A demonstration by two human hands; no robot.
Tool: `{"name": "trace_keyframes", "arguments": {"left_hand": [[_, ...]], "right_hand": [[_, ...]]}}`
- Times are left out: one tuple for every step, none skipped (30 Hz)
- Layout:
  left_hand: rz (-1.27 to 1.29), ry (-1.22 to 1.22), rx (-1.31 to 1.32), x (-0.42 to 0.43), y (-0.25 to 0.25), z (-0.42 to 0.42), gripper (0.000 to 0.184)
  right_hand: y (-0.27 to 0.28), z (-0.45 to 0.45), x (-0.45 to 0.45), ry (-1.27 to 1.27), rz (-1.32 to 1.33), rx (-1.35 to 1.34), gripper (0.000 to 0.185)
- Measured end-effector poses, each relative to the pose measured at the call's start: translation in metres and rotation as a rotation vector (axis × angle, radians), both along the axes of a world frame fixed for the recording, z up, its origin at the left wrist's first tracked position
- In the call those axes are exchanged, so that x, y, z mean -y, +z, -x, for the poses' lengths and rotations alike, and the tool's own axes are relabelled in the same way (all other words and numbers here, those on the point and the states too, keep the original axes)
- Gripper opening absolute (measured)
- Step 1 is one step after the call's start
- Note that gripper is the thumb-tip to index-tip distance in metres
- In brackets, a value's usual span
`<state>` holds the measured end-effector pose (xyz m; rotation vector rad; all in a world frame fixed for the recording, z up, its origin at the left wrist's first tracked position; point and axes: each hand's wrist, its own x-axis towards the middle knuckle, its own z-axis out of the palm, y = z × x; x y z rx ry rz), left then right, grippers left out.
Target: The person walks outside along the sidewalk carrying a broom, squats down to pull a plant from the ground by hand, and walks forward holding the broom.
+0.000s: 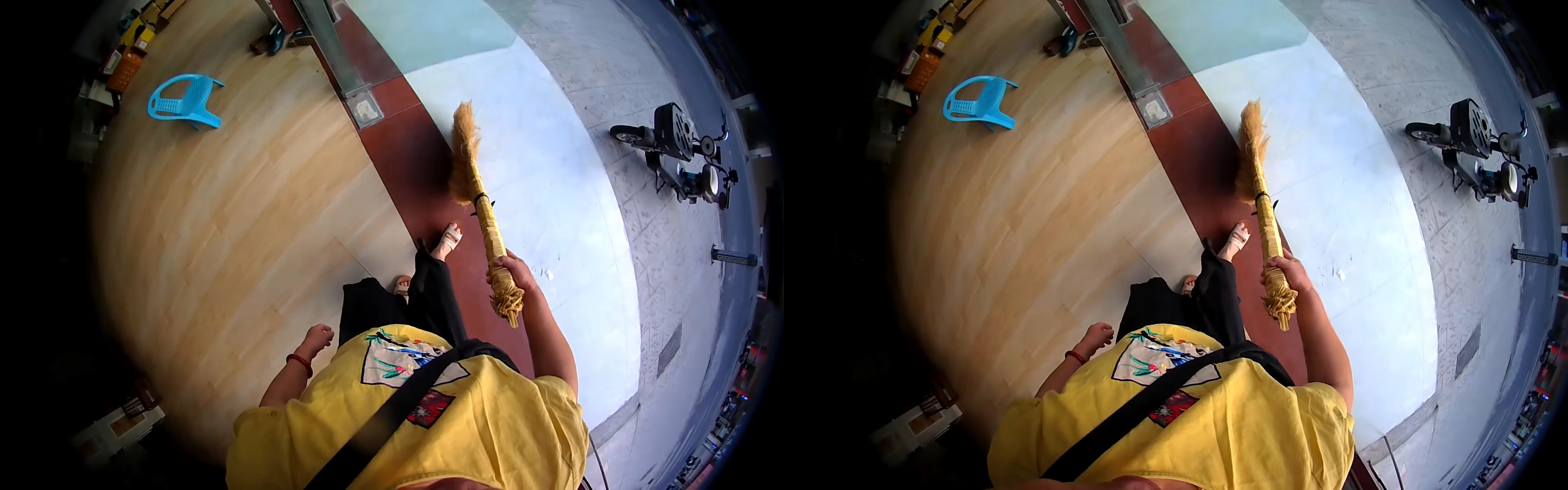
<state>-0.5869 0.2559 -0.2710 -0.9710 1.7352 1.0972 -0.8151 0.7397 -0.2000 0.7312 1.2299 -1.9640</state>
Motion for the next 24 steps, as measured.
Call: {"name": "trace_keyframes", "arguments": {"left_hand": [[0.004,-0.019,0.014,-0.002,-0.004,0.011,0.025],[0.008,-0.03,0.0,-0.004,-0.007,0.022,0.025],[0.02,-0.064,0.025,-0.007,-0.009,0.035,0.026],[0.034,-0.099,0.05,-0.012,-0.006,0.052,0.026],[0.041,-0.112,0.04,-0.018,-0.004,0.072,0.026],[0.06,-0.15,0.035,-0.027,0.005,0.096,0.027],[0.079,-0.188,0.038,-0.035,0.013,0.117,0.028],[0.089,-0.204,0.044,-0.041,0.015,0.137,0.028],[0.074,-0.145,0.011,-0.048,0.016,0.157,0.028],[0.056,-0.085,-0.019,-0.056,0.017,0.175,0.029],[0.057,-0.094,-0.008,-0.065,0.019,0.188,0.029],[0.055,-0.066,-0.08,-0.073,0.019,0.208,0.028],[0.054,-0.035,-0.154,-0.082,0.02,0.23,0.028],[0.056,-0.036,-0.146,-0.091,0.022,0.247,0.028],[0.02,0.027,-0.17,-0.105,0.027,0.264,0.029],[-0.017,0.092,-0.19,-0.116,0.03,0.276,0.03],[-0.022,0.094,-0.179,-0.126,0.031,0.284,0.03],[-0.032,0.071,-0.129,-0.136,0.03,0.29,0.03],[-0.041,0.042,-0.083,-0.144,0.031,0.297,0.03],[-0.046,0.035,-0.086,-0.15,0.031,0.303,0.03],[-0.049,-0.069,-0.073,-0.155,0.03,0.305,0.029],[-0.054,-0.177,-0.06,-0.161,0.031,0.311,0.027],[-0.049,-0.284,-0.14,-0.166,0.035,0.317,0.02],[-0.062,-0.307,-0.141,-0.169,0.036,0.325,0.02]], "right_hand": [[-0.001,0.018,0.0,0.042,0.065,0.0,0.04],[-0.003,0.037,0.0,0.085,0.127,-0.002,0.046],[-0.006,0.057,0.002,0.11,0.18,-0.012,0.046],[-0.002,0.075,0.009,0.123,0.195,-0.01,0.044],[-0.023,0.1,0.012,0.164,0.189,-0.04,0.044],[-0.033,0.126,0.019,0.16,0.247,-0.036,0.045],[-0.049,0.153,0.021,0.218,0.284,-0.041,0.045],[-0.061,0.178,0.029,0.224,0.297,-0.026,0.042],[-0.068,0.201,0.034,0.231,0.277,0.015,0.035],[-0.041,0.22,0.035,0.219,0.268,0.079,0.03],[-0.044,0.236,0.033,0.217,0.252,0.181,0.03],[-0.046,0.251,0.03,0.221,0.232,0.281,0.03],[-0.047,0.261,0.018,0.203,0.249,0.301,0.031],[-0.047,0.266,0.001,0.186,0.268,0.322,0.032],[-0.047,0.266,-0.023,0.121,0.321,0.346,0.034],[-0.03,0.264,-0.048,0.096,0.339,0.347,0.034],[-0.024,0.256,-0.073,0.084,0.3,0.351,0.033],[-0.024,0.245,-0.102,0.1,0.217,0.344,0.031],[-0.04,0.229,-0.127,0.052,0.188,0.306,0.031],[-0.016,0.221,-0.144,-0.018,0.221,0.304,0.032],[-0.011,0.215,-0.163,-0.036,0.209,0.284,0.034],[-0.008,0.212,-0.173,-0.093,0.19,0.271,0.034],[-0.005,0.211,-0.18,-0.133,0.18,0.263,0.036],[0.0,0.211,-0.185,-0.176,0.169,0.257,0.04]]}}
